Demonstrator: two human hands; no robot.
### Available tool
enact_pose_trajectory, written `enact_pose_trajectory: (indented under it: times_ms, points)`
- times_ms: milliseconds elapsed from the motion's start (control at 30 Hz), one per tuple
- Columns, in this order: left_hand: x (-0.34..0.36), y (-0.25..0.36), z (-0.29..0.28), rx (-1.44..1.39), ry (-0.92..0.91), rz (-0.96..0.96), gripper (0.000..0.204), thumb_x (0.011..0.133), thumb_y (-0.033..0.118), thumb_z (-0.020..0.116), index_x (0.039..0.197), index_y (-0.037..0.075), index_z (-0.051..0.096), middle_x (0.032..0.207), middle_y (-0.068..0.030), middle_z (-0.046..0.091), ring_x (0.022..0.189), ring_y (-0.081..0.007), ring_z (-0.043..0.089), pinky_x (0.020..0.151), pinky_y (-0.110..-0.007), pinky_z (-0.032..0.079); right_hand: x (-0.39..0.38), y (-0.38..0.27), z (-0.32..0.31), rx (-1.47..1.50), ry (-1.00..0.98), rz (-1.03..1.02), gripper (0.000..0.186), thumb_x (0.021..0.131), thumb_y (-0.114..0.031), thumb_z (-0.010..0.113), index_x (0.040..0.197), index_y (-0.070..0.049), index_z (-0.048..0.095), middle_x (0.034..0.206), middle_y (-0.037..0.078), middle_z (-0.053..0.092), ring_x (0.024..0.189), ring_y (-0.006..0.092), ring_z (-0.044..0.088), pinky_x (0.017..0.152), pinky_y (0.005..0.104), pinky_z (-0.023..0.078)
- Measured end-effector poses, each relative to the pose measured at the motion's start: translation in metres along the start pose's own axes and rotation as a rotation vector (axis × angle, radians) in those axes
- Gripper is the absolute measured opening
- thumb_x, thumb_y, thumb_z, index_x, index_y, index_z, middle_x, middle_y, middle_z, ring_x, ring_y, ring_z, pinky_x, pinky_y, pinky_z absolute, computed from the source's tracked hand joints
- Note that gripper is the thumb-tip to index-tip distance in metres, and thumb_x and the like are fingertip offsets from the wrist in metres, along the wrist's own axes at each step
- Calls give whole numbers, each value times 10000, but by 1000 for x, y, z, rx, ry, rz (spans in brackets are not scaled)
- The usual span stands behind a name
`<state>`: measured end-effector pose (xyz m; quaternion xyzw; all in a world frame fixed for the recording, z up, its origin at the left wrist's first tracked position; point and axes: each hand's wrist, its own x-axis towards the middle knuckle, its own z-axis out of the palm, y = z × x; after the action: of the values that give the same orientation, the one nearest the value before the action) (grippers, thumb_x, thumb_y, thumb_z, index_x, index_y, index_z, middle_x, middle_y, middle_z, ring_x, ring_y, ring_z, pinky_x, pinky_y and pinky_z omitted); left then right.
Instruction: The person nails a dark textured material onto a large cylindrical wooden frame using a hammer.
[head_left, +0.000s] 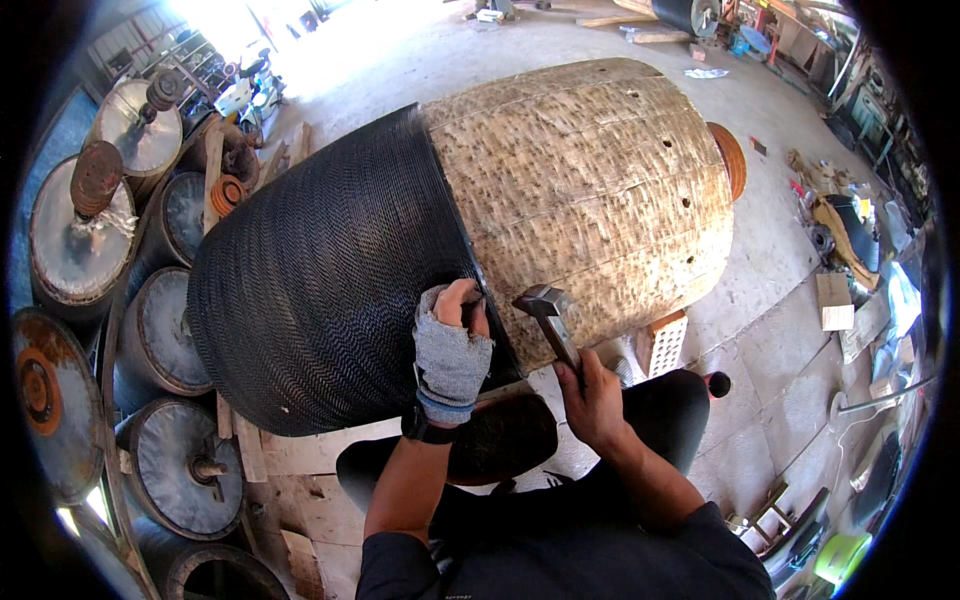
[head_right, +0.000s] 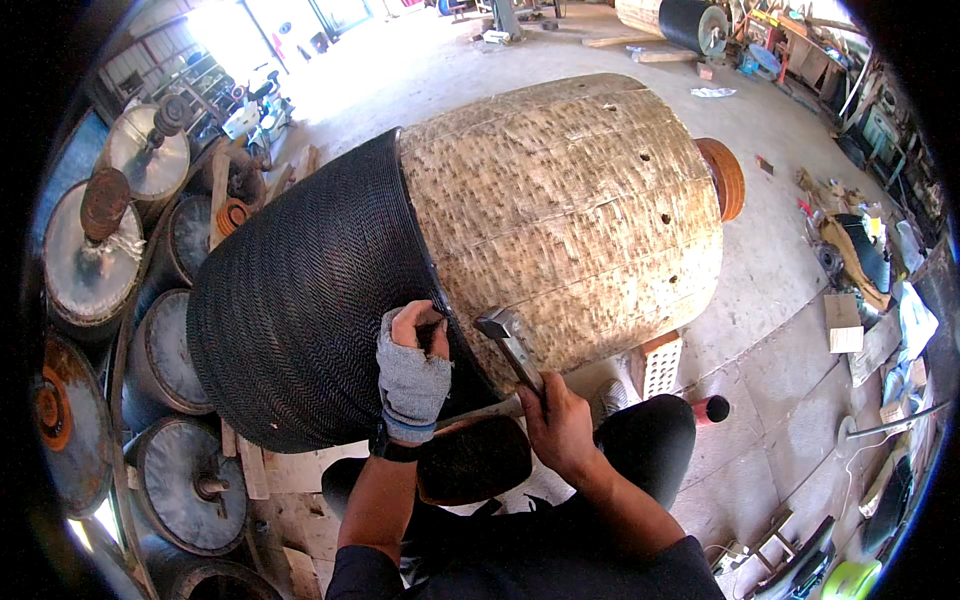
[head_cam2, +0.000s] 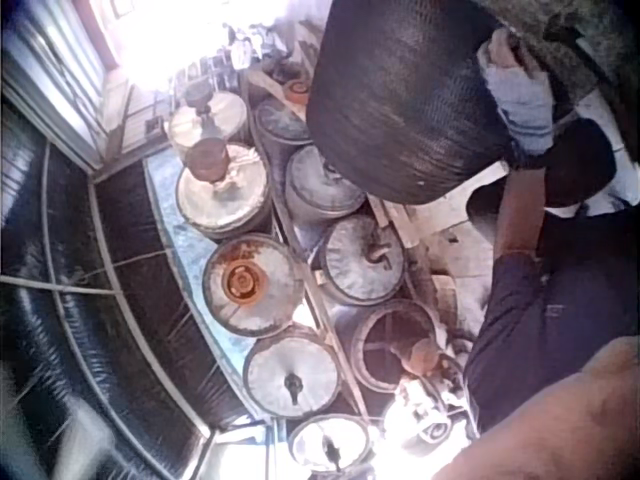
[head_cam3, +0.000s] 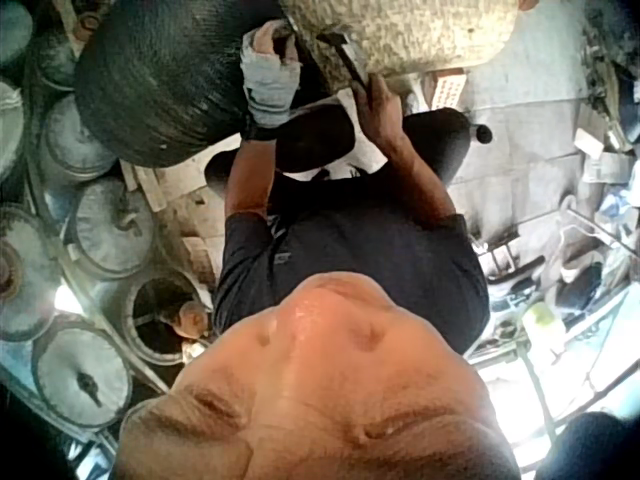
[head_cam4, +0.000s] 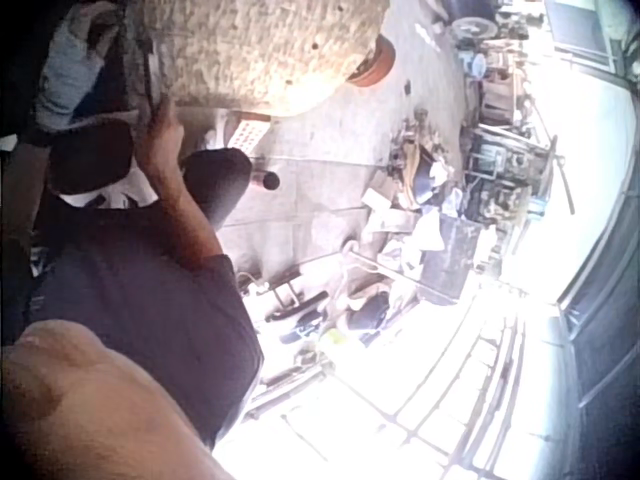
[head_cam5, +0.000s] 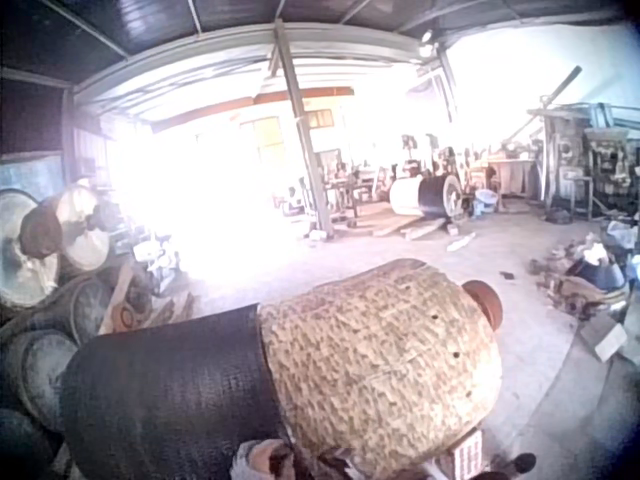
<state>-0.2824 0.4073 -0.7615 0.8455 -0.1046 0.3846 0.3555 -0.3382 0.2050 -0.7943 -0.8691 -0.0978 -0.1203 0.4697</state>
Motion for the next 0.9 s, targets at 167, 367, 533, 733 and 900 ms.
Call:
enact_pose_trajectory:
  times_ms: [167,367,533,733,900]
  points:
    - [7,2,-2,24,-61,20,402,810,-39,677,1185,14,542,1018,-161,613,908,-293,647,787,-400,532,9,0,6,0,-10,-59,222,927,-158,635,1020,9,524,725,230,599,653,427,617,569,454,482]
    - [9,2,-4,-23,-99,-58,439,795,-46,692,1201,14,535,1033,-155,608,929,-284,650,806,-386,530,13,-7,6,-43,2,-68,229,918,-142,644,1034,17,528,746,243,602,673,431,627,572,448,490]
    - [10,3,-7,-58,-123,-94,447,796,-53,688,1208,13,527,1036,-154,606,935,-269,647,798,-371,532,14,-11,3,-31,9,-93,191,936,-132,623,1009,19,532,732,216,587,644,373,601,571,414,469]
    - [10,2,-3,-90,-84,-122,533,715,-43,715,1210,44,538,946,-136,631,878,-307,639,755,-402,521,16,-11,1,-50,-18,-95,202,918,-127,642,987,16,518,741,240,603,680,436,626,561,443,488]
    - [15,11,-2,15,-129,-80,531,746,-39,716,1232,8,506,990,-137,622,901,-258,649,784,-357,530,18,-11,2,-13,-4,-102,205,922,-133,636,1015,17,531,756,240,607,687,436,629,573,445,491]
